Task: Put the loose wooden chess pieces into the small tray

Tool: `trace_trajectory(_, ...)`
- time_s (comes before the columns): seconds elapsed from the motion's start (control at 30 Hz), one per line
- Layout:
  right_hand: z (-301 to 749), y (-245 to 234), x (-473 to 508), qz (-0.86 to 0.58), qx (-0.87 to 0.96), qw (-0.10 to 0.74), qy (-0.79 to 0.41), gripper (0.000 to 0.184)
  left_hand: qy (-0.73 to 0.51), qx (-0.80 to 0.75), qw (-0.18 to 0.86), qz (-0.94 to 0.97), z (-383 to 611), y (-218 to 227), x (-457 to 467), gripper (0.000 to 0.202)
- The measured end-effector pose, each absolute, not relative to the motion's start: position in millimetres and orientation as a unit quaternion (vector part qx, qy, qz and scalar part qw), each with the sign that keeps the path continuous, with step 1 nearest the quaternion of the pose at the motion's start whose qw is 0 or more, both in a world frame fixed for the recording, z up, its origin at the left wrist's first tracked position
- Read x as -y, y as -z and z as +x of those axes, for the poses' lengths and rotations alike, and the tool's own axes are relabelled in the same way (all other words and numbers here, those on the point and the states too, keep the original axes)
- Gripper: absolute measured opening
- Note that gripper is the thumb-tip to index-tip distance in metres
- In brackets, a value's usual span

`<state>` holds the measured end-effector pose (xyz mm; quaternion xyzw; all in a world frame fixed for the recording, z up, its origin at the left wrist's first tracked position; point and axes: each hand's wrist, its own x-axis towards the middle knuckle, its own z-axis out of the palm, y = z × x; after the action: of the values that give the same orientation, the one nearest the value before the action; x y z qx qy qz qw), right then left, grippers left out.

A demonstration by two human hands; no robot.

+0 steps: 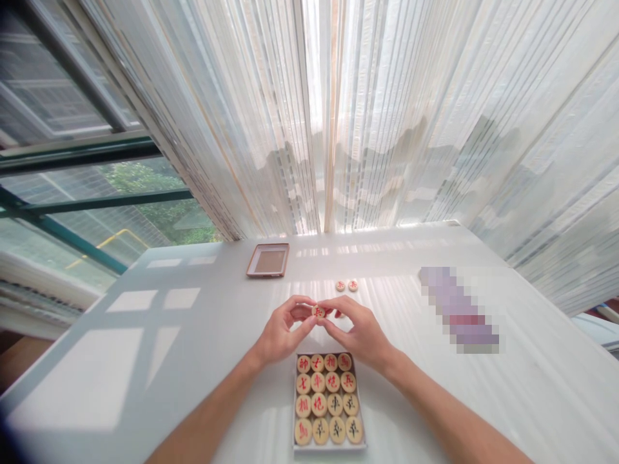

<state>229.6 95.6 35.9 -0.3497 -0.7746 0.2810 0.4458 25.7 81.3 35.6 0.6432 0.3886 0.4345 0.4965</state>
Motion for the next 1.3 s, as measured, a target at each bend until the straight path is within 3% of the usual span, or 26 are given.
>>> trace_trajectory(0.67, 230, -38, -96, -0.389, 0.69, 0.426, -0.436, 0.019, -0.444, -0.408, 0.428, 0.673, 28, -34, -81, 0.027)
trace_trajectory(1.07, 226, -35, -95, -0.394, 0.645, 0.424, -0.499, 0.018, -0.432, -0.388, 0.31, 0.753, 30, -28, -77, 0.025)
trace_trajectory(1.3, 227, -37, -94, -0.343, 0.642, 0.439, -0.527, 0.014, -0.445, -0.397, 0.347, 0.724, 30, -28, -80, 0.026)
